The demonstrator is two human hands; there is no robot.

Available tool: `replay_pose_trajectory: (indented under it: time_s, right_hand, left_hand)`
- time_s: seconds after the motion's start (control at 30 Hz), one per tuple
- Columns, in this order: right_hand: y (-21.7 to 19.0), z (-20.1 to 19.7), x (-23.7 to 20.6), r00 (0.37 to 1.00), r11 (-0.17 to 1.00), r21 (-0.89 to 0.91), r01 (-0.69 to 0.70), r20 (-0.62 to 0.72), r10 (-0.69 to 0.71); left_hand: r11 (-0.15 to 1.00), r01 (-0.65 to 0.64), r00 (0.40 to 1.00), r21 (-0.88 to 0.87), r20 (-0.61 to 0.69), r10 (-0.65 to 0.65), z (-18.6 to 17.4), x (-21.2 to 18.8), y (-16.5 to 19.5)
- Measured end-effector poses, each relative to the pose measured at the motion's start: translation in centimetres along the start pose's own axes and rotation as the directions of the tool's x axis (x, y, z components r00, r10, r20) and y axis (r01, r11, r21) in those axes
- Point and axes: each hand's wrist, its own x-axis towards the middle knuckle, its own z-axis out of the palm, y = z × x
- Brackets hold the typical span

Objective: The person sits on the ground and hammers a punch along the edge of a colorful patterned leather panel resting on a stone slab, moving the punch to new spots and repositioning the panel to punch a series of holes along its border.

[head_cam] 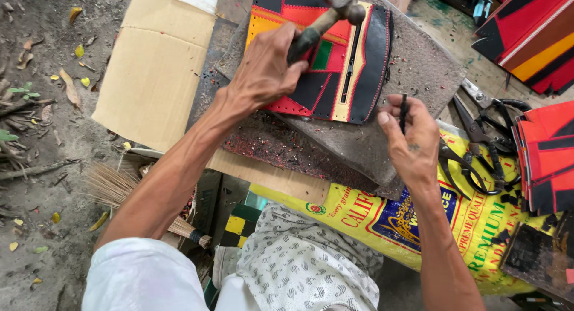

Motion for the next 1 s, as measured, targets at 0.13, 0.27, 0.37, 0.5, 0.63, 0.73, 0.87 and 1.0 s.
replay_pose_trajectory:
  time_s: [0.13, 0.27, 0.37, 0.5, 0.63, 0.73, 0.87, 1.0]
  right_hand:
    - [-0.2, 0.3, 1.0, 0.992, 0.964, 0.247, -0.094, 0.11, 0.069]
    - [-1.5, 0.6, 1.5, 0.967, 0.631, 0.736, -0.245, 0.235, 0.102]
    - [-2.2, 1.3, 1.9, 0.972, 0.58, 0.785, -0.219, 0.23, 0.055]
    - [-2.2, 1.6, 2.2, 0.975, 0.612, 0.762, -0.214, 0.21, 0.079]
    - [-1.6, 1.6, 2.3, 0.966, 0.607, 0.752, -0.256, 0.229, 0.123]
    - [-1.3, 1.6, 2.4, 0.962, 0.606, 0.749, -0.267, 0.239, 0.129]
    - [-1.2, 1.5, 2.4, 0.958, 0.631, 0.724, -0.28, 0.252, 0.136]
    - [-1.0, 1.1, 2.2, 0.953, 0.663, 0.687, -0.297, 0.261, 0.156]
  left_hand:
    - [0.985, 0.111, 0.99, -0.131, 0.103, -0.098, -0.3, -0.9, 0.2]
    - [0.971, 0.139, 0.971, -0.196, 0.222, -0.094, 0.0, -1.2, 1.7]
    - [0.969, 0.018, 0.975, -0.245, 0.218, 0.037, 0.2, -1.4, 2.8]
    - [0.967, -0.062, 0.966, -0.245, 0.231, 0.121, 0.0, -1.4, 3.1]
    - [0.97, -0.048, 0.959, -0.24, 0.262, 0.112, 0.3, -1.0, 2.7]
    - [0.974, -0.082, 0.951, -0.211, 0.276, 0.14, 0.5, -0.9, 2.4]
    - [0.978, -0.091, 0.94, -0.188, 0.307, 0.147, 0.6, -0.7, 2.3]
    - [0.969, -0.133, 0.93, -0.21, 0.311, 0.195, 0.3, -0.5, 2.3]
